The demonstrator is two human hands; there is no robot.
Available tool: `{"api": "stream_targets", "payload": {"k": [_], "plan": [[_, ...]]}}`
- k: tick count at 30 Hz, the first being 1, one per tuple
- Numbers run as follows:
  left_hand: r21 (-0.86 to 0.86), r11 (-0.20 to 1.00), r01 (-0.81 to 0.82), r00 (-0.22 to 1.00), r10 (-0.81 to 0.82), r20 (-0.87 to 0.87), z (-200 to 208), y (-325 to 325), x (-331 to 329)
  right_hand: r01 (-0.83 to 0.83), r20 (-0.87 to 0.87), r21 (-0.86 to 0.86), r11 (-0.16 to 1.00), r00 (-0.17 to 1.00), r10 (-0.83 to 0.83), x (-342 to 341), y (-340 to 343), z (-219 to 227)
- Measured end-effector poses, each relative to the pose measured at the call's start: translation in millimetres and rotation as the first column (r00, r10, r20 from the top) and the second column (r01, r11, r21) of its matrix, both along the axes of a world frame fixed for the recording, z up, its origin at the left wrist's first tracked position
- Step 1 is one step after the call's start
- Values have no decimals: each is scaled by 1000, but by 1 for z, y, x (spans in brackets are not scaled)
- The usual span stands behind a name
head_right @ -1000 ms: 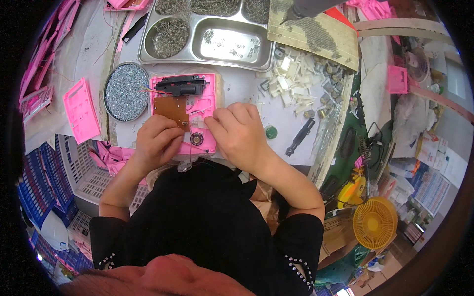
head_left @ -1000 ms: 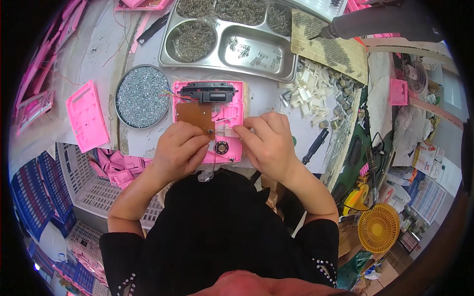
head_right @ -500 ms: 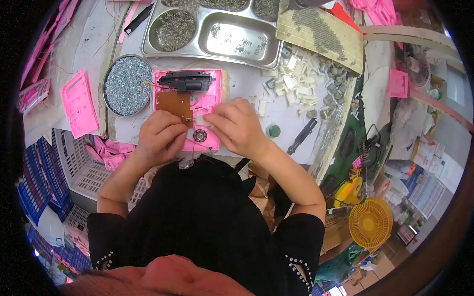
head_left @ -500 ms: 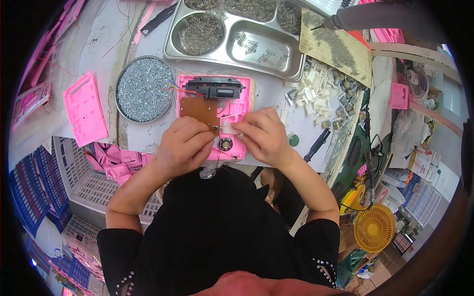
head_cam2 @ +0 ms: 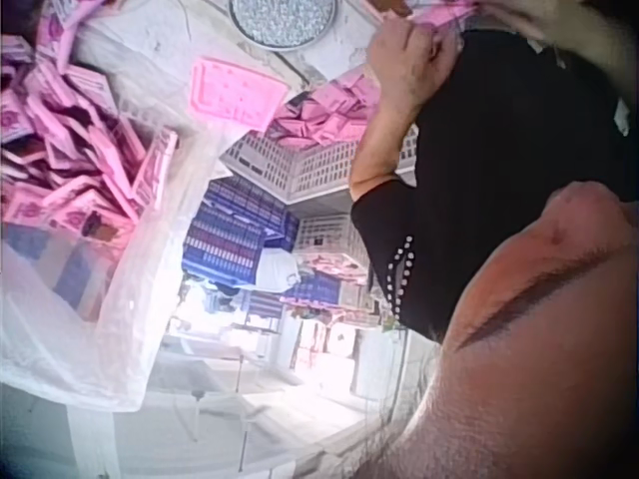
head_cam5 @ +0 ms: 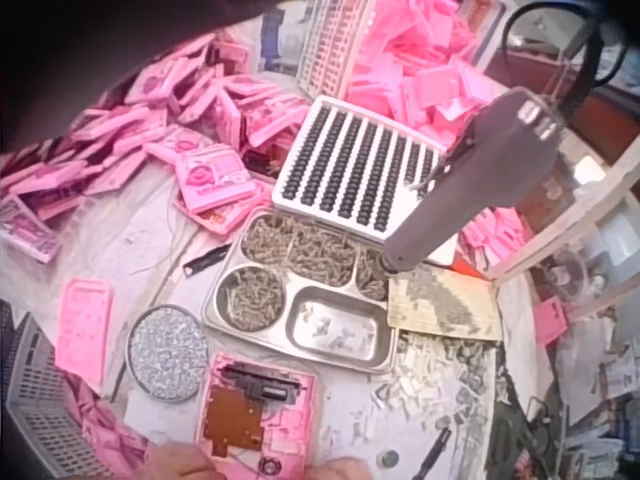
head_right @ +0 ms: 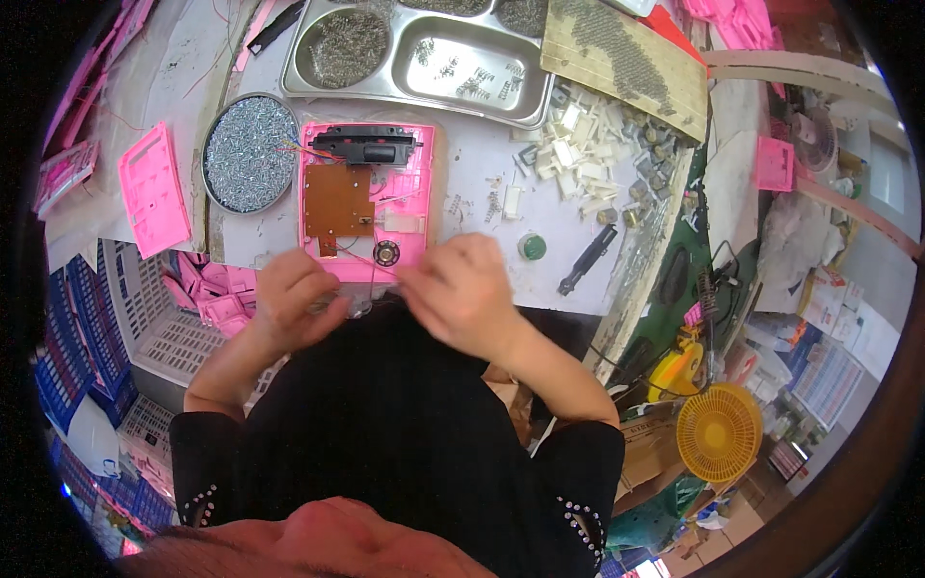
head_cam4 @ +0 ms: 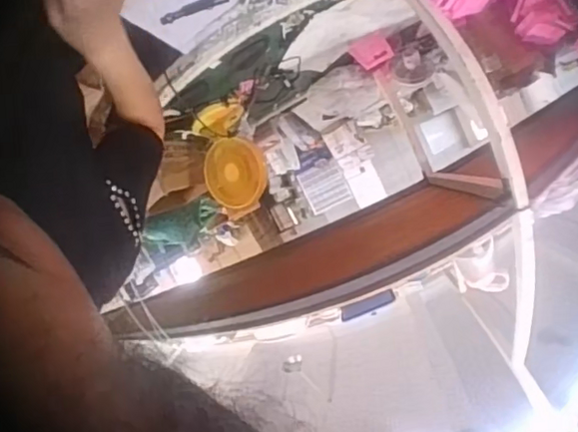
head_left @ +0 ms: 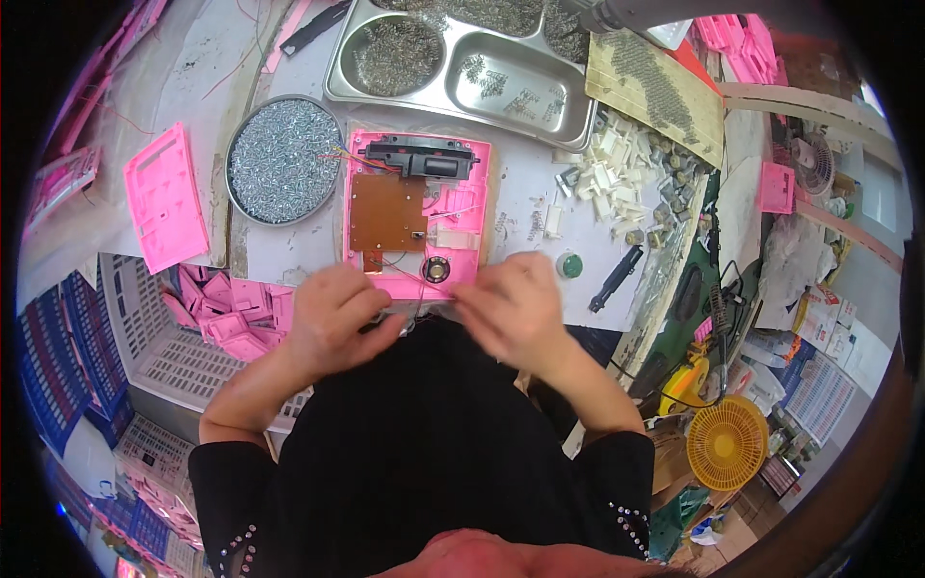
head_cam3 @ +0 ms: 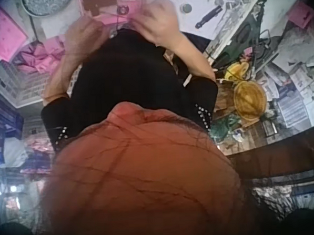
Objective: Assembling electronic and plastic components for a pink toy bank using a glue gun and soldering iron.
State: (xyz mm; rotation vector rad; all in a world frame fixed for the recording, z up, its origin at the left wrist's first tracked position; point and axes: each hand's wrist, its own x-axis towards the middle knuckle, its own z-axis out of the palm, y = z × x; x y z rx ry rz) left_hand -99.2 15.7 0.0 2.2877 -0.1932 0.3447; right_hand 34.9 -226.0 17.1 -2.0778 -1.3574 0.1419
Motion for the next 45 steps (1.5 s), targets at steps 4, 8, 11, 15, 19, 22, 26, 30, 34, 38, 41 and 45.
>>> {"api": "stream_targets", "payload": {"k": [4,8,11,15,19,22,26,30,34,38,41,45], "plan": [[-8,1000,-20,989,19,-148,2,-9,-21,24,22,-72,997,1000,-22,-33,34,-4],[75,992,-103,962,119,-244,14,-16,-16,-34,59,-63,997,998,38,-35,58,-7],[82,987,-142,936,160,-313,16,-13,-20,-76,79,-88,993,993,83,-33,63,0],[116,966,-232,860,259,-439,11,-6,-36,-97,86,-67,993,991,103,-40,73,0],[-69,928,-367,853,306,-423,-12,-11,-45,-101,111,-90,991,988,111,-44,88,-6],[-500,637,-586,719,124,-684,-28,-18,-52,-107,120,-106,989,986,120,-45,95,-7],[-705,386,-595,721,-131,-681,-28,-11,-54,-114,111,-88,990,986,123,-43,91,-4],[-731,385,-563,735,-172,-656,-40,-15,-57,-142,92,-53,988,985,146,-40,88,-2],[-689,470,-551,769,-35,-638,-44,-28,-64,-104,74,14,994,992,103,-41,84,-4],[-258,892,-372,813,179,-555,-36,-22,-66,-59,118,56,997,992,52,-47,90,-15],[13,965,-261,855,238,-460,-41,-22,-65,-31,131,37,999,991,26,-53,92,-16],[59,986,-156,839,164,-519,-54,-25,-69,20,193,13,1000,981,-22,-61,95,-31]]}}
